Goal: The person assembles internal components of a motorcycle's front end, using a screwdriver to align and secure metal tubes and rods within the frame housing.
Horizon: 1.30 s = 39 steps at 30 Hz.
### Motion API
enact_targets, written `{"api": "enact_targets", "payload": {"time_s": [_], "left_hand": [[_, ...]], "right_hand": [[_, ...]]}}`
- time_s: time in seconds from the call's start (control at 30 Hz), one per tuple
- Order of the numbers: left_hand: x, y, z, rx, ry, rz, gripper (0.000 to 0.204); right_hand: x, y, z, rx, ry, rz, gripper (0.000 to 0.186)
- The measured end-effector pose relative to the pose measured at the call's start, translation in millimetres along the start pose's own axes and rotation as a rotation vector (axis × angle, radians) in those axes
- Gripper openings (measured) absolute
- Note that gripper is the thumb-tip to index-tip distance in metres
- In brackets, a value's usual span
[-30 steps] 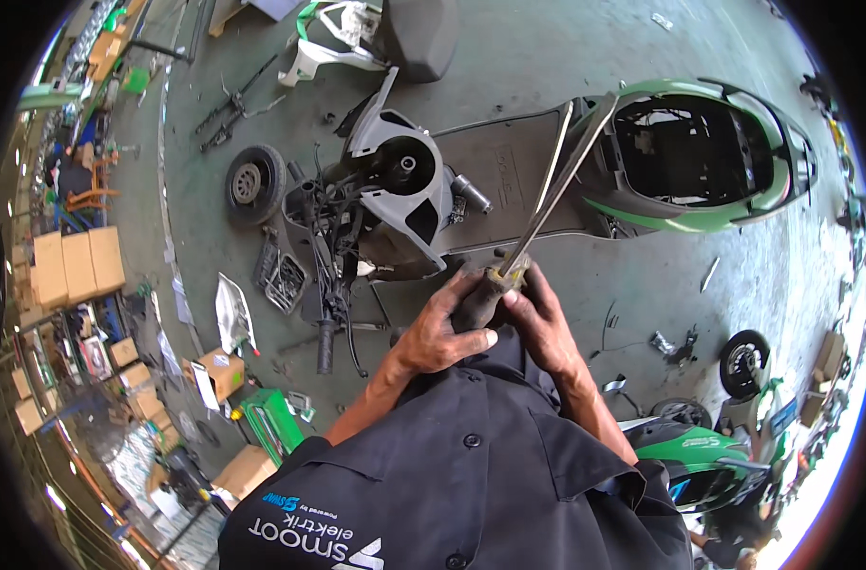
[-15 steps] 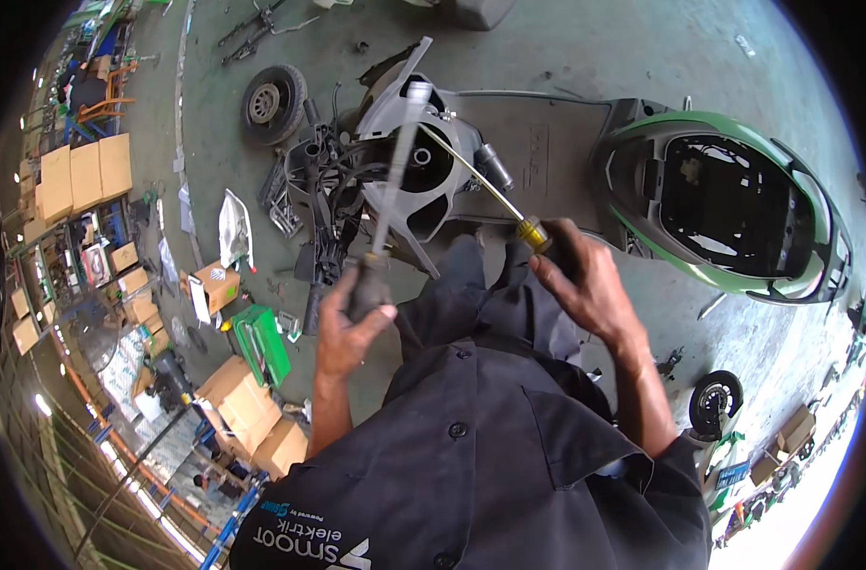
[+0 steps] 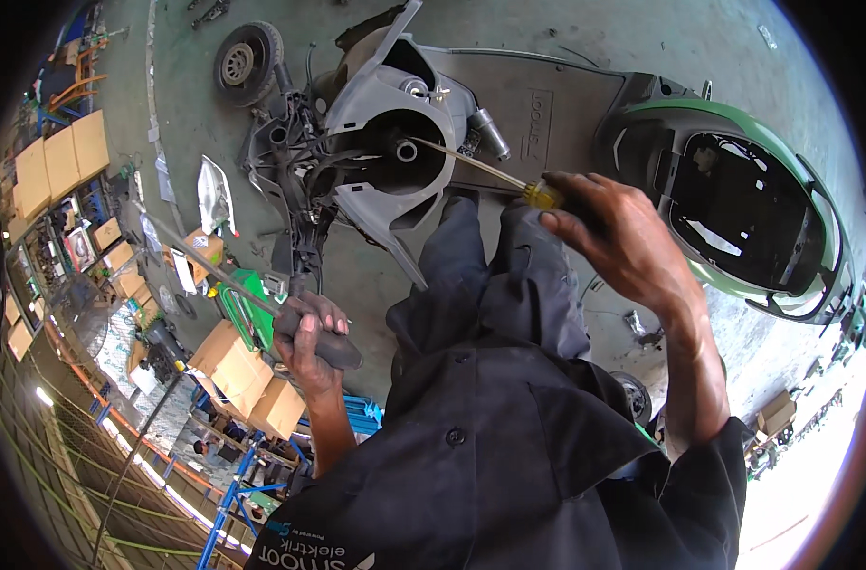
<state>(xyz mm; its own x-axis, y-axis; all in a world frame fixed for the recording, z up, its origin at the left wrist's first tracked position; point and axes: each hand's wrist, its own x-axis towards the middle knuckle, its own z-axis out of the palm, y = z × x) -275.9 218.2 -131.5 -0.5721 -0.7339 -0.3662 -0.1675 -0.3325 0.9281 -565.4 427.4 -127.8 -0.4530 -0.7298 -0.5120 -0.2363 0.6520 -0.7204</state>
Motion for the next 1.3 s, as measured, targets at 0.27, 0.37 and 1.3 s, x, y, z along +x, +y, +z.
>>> {"api": "enact_targets", "payload": {"time_s": [0.27,0.37,1.3], "left_hand": [[63,6,34,0.418,-0.367,-0.063,0.02],[89,10,91,0.549,-0.559,0.132,0.026],[141,-55,198,0.469,-0.596,0.644,0.034]], "right_hand": [[25,10,-19,0.099,-0.087,0.078,0.046],[42,0,-32,0.001,-0.081,0.024,0.044],[78,-11,-50,0.081,0.208,0.196,0.037]]}}
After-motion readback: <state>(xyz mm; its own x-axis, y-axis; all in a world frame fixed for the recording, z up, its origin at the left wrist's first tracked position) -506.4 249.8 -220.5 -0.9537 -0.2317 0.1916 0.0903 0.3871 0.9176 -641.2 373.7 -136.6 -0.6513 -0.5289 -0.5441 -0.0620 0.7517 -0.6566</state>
